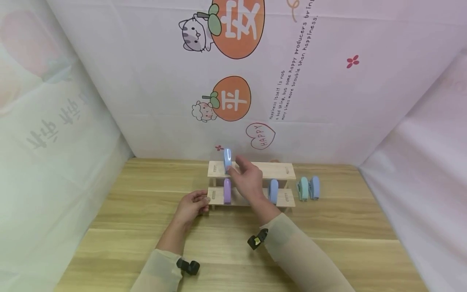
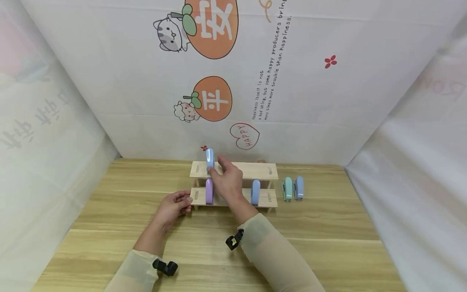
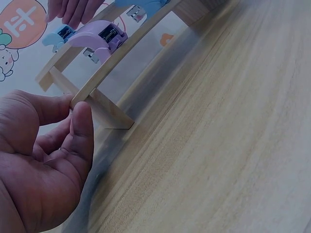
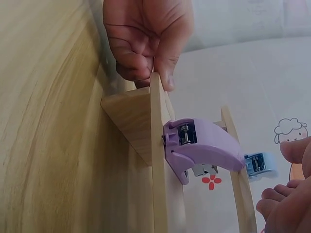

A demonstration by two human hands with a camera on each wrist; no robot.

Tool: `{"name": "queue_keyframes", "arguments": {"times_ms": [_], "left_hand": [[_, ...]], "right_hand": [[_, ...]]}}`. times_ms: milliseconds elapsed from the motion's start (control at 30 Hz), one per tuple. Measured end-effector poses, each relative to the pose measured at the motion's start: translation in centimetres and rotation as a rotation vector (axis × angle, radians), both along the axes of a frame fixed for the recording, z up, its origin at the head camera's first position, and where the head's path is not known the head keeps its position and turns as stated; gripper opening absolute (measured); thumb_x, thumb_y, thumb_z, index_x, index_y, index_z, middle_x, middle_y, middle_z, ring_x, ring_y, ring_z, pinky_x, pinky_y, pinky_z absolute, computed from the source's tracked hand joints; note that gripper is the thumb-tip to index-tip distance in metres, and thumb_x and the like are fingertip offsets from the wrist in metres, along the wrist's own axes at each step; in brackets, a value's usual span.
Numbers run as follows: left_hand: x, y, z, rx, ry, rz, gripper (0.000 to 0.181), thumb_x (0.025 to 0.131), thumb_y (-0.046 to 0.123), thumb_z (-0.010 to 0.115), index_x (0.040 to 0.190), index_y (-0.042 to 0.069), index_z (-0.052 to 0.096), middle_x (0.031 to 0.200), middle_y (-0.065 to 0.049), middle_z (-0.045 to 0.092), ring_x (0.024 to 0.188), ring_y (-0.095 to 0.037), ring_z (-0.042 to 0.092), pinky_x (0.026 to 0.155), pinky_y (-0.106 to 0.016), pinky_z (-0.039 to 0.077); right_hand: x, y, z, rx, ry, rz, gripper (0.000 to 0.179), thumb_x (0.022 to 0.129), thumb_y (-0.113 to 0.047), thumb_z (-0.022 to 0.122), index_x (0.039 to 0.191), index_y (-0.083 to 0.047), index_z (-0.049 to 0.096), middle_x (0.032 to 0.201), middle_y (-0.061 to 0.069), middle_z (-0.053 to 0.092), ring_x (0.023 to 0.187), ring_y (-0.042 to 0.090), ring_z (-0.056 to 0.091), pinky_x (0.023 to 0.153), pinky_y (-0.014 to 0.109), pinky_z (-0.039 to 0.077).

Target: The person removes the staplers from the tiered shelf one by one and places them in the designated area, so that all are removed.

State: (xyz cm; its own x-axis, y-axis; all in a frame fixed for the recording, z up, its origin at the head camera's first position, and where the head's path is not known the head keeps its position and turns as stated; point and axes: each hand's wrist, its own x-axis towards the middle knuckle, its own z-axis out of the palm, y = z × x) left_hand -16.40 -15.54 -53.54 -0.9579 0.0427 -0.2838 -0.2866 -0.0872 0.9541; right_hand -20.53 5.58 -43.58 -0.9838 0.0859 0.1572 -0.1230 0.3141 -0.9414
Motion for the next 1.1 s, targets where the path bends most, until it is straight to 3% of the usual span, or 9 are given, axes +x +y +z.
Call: {"name": "queue_keyframes", "arguments": {"times_ms": [733, 1100], "left_hand": [[-0.1, 0.1, -0.2, 0.03, 0.01, 0.006, 0.04, 0.096, 0.003, 0.072, 0.134, -0.003, 0.062, 0.109, -0.014, 0.067, 0.088, -0.024, 0.067, 0.077, -0.029, 0.064], [-0.2, 0.0, -0.2, 0.034, 0.017, 0.004, 0.04, 0.097, 0.002, 0.071, 0.135, -0.006, 0.061, 0.107, -0.014, 0.067, 0.084, -0.019, 0.066, 0.073, -0.025, 0.063]], "right_hand": [[-0.8, -1.4, -0.4, 0.034, -0.013, -0.007, 0.057, 0.091, -0.023, 0.08, 0.143, -0.011, 0.061, 0.143, 0.007, 0.062, 0.132, 0.025, 0.059, 0.107, 0.031, 0.052], [-1.5, -1.8, -0.8, 0.076, 0.059, -0.006, 0.054, 0.09, -0.022, 0.08, 0.14, -0.008, 0.064, 0.135, 0.015, 0.066, 0.126, 0.029, 0.063, 0.104, 0.034, 0.055]]}}
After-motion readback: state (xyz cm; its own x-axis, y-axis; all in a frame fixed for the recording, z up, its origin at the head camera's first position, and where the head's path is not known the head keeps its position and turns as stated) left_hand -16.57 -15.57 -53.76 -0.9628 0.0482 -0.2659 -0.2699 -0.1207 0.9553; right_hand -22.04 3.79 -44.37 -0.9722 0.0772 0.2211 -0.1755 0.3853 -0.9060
